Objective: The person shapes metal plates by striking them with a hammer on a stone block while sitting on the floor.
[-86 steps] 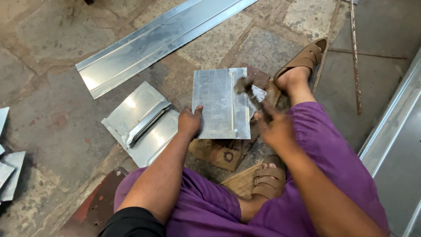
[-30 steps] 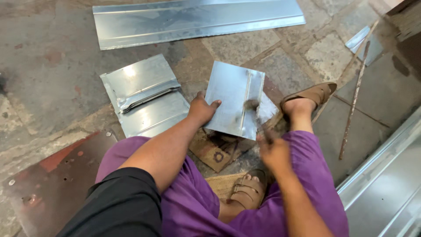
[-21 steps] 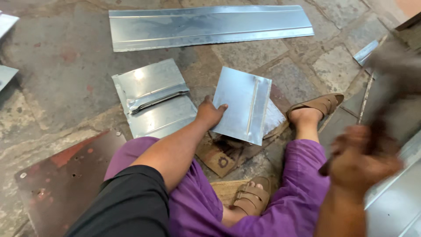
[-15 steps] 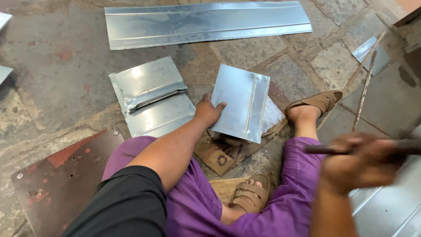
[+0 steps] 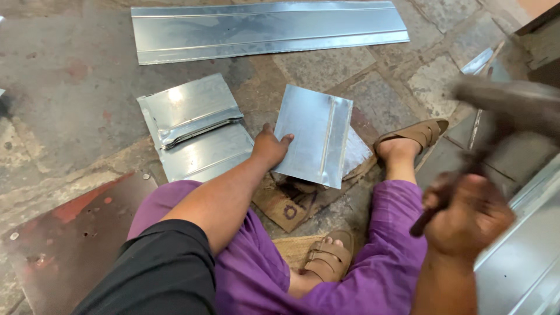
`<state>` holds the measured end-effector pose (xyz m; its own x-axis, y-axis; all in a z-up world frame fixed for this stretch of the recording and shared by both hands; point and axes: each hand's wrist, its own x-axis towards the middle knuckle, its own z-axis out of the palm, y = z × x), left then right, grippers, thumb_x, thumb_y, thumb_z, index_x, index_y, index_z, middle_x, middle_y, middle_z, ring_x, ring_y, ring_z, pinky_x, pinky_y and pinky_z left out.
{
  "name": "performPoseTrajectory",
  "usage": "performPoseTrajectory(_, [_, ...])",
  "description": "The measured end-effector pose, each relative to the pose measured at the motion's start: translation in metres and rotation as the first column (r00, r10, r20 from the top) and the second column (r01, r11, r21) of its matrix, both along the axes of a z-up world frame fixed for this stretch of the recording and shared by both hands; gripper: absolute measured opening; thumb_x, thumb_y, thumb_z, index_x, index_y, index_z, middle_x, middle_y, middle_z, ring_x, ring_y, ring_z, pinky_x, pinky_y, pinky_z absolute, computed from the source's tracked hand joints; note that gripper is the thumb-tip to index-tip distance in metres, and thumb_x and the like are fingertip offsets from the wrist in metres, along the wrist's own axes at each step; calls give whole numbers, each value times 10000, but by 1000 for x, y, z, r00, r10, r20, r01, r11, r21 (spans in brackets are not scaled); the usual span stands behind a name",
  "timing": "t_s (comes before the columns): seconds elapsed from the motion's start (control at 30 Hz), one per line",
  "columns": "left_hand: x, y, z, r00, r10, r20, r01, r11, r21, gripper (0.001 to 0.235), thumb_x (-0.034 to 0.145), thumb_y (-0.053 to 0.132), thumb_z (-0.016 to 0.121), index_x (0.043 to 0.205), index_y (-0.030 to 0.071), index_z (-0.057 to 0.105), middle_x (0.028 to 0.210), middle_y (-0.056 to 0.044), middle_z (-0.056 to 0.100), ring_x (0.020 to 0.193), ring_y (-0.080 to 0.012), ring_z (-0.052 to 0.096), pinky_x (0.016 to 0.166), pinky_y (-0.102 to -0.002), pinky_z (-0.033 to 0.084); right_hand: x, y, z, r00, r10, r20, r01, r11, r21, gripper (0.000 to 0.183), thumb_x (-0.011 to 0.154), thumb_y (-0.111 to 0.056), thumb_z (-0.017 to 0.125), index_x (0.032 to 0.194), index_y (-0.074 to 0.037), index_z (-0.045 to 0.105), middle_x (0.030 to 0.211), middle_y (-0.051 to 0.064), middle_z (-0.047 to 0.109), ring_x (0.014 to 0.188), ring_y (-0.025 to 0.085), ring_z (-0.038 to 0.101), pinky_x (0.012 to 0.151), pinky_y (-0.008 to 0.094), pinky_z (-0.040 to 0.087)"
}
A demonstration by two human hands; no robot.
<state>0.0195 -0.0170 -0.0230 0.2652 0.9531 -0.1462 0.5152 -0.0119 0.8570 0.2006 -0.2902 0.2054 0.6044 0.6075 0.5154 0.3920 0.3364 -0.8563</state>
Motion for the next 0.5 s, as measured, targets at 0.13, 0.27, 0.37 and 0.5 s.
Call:
performPoseTrajectory(0.13, [0, 1, 3, 999, 3, 36, -4, 1000, 22, 649, 857, 387, 759, 1233, -79, 510, 1187, -301, 686, 1124, -447, 663, 969, -461, 525, -4, -5, -44, 1000, -23, -21, 27, 972, 231, 496, 1099, -504, 571, 1297, -51, 541, 768, 71, 588, 518, 136, 527, 511, 277, 458])
performPoseTrajectory(0.27, [-3, -1, 0, 1000, -4, 16, 3, 999, 48, 646, 872, 389, 755, 1237, -83, 508, 1172, -313, 683, 1111, -457, 662, 965, -466, 526, -22, 13, -115, 894, 88, 440, 115, 903, -415, 233, 1061, -228, 595, 1101, -32, 713, 857, 62, 694, 735, 139, 628, 642, 293, 505])
performPoseTrajectory(0.37, [0, -2, -2, 1000, 19, 5, -19, 998, 54, 663, 870, 385, 755, 1247, -94, 495, 1156, -329, 674, 1095, -473, 657, 952, -479, 524, -24, 24, -108, 973, -3, 232, 183, 625, -759, 306, 988, -295, 667, 1176, -70, 754, 614, 75, 587, 538, 150, 471, 501, 345, 399])
performPoseTrajectory(0.5, [-3, 0, -5, 1000, 28, -9, -27, 995, 95, 665, 881, 397, 756, 1228, -109, 498, 1137, -343, 675, 1083, -494, 658, 947, -493, 528, -16, 15, -39, 963, -198, 181, 268, 707, -654, 407, 1034, -392, 665, 929, -2, 718, 709, 12, 643, 581, 78, 551, 524, 296, 448])
